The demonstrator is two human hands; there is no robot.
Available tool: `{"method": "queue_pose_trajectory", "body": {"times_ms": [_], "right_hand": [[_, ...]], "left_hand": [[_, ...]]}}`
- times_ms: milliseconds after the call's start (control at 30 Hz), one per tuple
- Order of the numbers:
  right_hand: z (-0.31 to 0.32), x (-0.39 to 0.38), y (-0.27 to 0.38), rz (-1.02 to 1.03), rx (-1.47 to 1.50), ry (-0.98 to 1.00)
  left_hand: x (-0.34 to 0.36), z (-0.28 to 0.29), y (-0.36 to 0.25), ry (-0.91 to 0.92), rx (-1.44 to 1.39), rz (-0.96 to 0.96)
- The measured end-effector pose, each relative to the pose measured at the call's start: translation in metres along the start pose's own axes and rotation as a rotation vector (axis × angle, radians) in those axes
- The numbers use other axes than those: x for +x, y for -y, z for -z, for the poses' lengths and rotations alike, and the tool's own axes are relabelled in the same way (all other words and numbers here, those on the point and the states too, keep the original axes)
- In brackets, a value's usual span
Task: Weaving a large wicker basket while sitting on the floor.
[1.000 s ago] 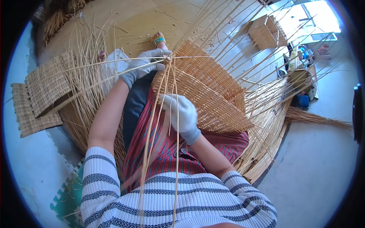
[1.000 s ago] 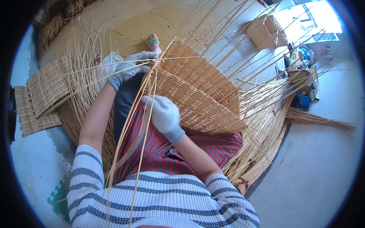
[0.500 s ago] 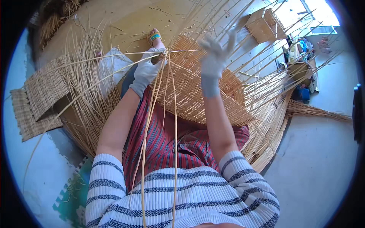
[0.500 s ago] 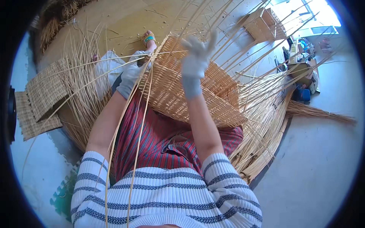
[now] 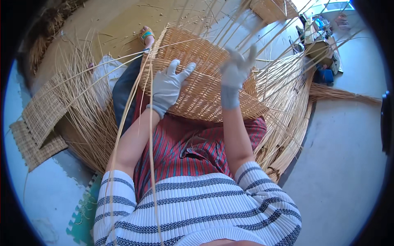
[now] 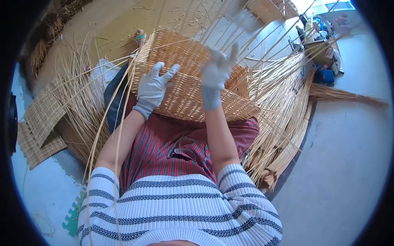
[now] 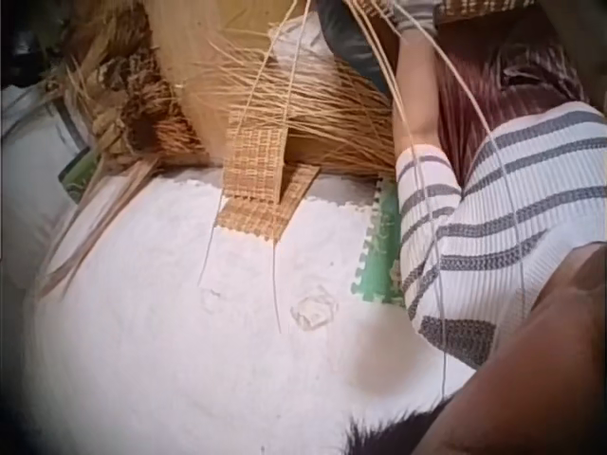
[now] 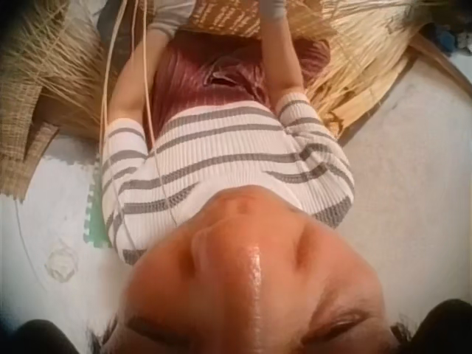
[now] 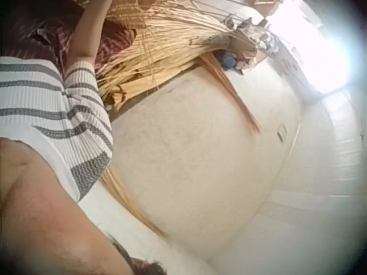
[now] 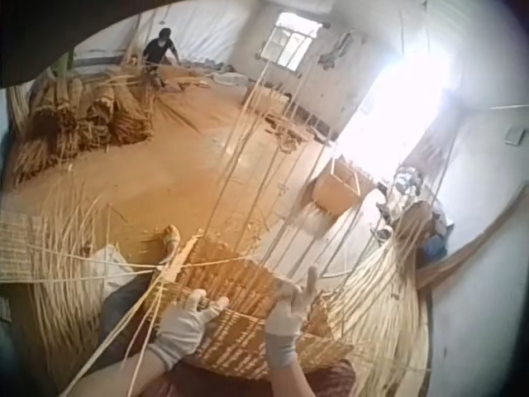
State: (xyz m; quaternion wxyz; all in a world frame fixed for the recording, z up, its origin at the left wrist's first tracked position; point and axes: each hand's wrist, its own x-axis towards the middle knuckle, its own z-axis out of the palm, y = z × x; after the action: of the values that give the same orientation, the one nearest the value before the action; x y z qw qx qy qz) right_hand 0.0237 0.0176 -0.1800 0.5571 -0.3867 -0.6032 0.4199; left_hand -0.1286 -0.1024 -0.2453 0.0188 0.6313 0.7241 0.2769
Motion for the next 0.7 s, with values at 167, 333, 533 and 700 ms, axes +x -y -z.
{"method": "queue_pose_trajectory", "body": {"times_ms": [167,333,533,700], "right_hand": [[0.074,-0.078,-0.042,0.01,-0.207,-0.146],[0.059,-0.004,-0.004,0.251,-0.41,-0.003],[0.161,-0.088,-0.059,-0.181,0.08,-0.294],[0.144,-0.018,-0.004,0.342,-1.04,-0.16]], "left_hand": [[0.004,-0.003,-0.035,-0.063,-0.076,-0.345],[0.003,-0.035,-0.09,0.175,0.144,-0.113],[0.017,-0.038,-0.112,-0.118,0.023,-0.447],[0.017,-0.062,-0.178,0.271,0.299,-0.253]]}}
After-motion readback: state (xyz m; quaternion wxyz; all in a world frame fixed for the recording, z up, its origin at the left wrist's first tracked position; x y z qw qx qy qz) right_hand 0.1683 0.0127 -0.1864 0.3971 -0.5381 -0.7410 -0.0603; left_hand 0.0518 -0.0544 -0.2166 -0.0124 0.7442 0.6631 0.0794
